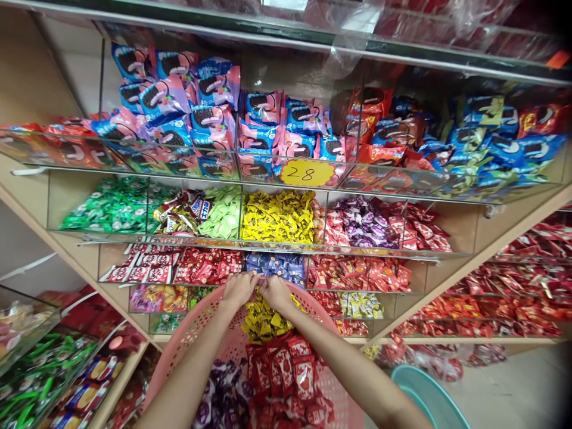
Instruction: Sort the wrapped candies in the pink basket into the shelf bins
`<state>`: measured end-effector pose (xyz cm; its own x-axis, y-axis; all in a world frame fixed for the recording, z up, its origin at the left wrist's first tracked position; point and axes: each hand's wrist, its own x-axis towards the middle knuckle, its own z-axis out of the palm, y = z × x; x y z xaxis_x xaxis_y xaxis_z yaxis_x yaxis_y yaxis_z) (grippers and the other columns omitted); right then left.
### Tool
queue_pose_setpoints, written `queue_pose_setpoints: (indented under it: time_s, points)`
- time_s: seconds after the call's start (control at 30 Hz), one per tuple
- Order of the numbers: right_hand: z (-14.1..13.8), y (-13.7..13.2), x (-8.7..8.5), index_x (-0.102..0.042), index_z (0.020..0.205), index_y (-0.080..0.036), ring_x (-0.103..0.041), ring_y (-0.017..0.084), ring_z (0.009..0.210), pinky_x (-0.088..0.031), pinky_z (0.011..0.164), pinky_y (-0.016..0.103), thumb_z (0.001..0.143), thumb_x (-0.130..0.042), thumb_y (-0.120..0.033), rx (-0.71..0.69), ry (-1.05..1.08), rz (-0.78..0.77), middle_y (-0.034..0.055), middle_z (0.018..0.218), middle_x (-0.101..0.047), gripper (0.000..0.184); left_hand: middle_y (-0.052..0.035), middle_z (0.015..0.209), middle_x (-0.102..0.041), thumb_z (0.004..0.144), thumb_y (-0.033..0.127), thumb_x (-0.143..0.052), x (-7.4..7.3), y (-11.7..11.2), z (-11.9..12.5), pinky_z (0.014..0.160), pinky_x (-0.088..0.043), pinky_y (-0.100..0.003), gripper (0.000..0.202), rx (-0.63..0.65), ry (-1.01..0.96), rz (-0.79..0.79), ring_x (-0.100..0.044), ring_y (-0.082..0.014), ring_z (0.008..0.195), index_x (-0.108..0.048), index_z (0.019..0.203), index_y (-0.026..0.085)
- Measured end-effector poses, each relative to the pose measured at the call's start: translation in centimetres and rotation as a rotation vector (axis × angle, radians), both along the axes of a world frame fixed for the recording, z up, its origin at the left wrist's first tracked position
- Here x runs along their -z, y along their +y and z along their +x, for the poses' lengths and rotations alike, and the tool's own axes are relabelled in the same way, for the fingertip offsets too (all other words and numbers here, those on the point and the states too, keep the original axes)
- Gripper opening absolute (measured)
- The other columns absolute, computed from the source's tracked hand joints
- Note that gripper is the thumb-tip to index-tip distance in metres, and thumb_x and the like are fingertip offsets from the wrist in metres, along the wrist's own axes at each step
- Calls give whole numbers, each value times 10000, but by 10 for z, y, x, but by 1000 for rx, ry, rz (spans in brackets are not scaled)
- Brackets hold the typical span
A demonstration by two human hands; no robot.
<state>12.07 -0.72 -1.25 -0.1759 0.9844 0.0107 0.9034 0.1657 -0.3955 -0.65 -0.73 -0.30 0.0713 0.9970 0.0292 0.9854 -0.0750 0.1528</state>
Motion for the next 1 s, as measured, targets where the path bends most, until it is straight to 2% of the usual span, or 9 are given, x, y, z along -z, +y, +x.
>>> queue_pose_setpoints:
  time_s: [0.2,0.43,0.6,0.7,0.77,0.9,1.0]
  points:
    - [-1,-4,4,-646,826,-186,-615,164,817,-379,615,215,813,-458,-223,7,6,-34,68,870,-668,192,-101,1036,-662,902,497,-202,-2,-1,1,852,-393,-323,521,-21,-6,-11,-597,-218,969,-615,1023,204]
    - [-1,-9,13,-632,822,-193,-620,199,852,-417,667,261,798,-470,-267,-17,-91,-27,74,881,-670,180,-98,1049,-659,901,497,-202,-4,-2,1,847,-396,-319,521,-23,-19,-17,-599,-220,968,-613,1040,208]
    - [1,-13,6,-625,860,-195,-627,207,836,-410,646,259,781,-501,-299,-2,-101,-4,72,887,-670,180,-97,1041,-663,903,494,-196,-2,-1,1,846,-398,-317,521,-20,-13,-11,-599,-217,973,-610,1037,209]
    - [5,-17,-11,-622,841,-204,-630,193,781,-383,602,244,812,-471,-320,-3,-86,29,64,833,-674,193,-95,1021,-670,905,487,-196,-1,-1,0,845,-398,-310,513,-14,-13,-10,-600,-210,975,-610,1025,210]
    - [8,-21,-31,-617,812,-208,-623,184,739,-359,580,241,842,-440,-347,-35,-83,83,62,787,-671,227,-98,1000,-675,908,473,-199,-1,-1,0,837,-403,-313,502,-7,-6,-9,-604,-214,967,-609,1018,206]
    - [19,-21,-86,-588,755,-207,-593,154,672,-316,562,238,876,-405,-380,-98,-43,285,43,768,-656,279,-107,978,-677,911,458,-196,-1,-1,0,803,-417,-335,496,2,27,16,-619,-232,924,-609,994,197]
    - [31,-6,-126,-576,760,-200,-576,139,669,-313,568,236,897,-364,-381,-118,-10,453,28,781,-642,311,-103,975,-676,907,475,-195,-1,-1,1,798,-418,-327,505,-1,25,26,-624,-228,907,-610,979,196]
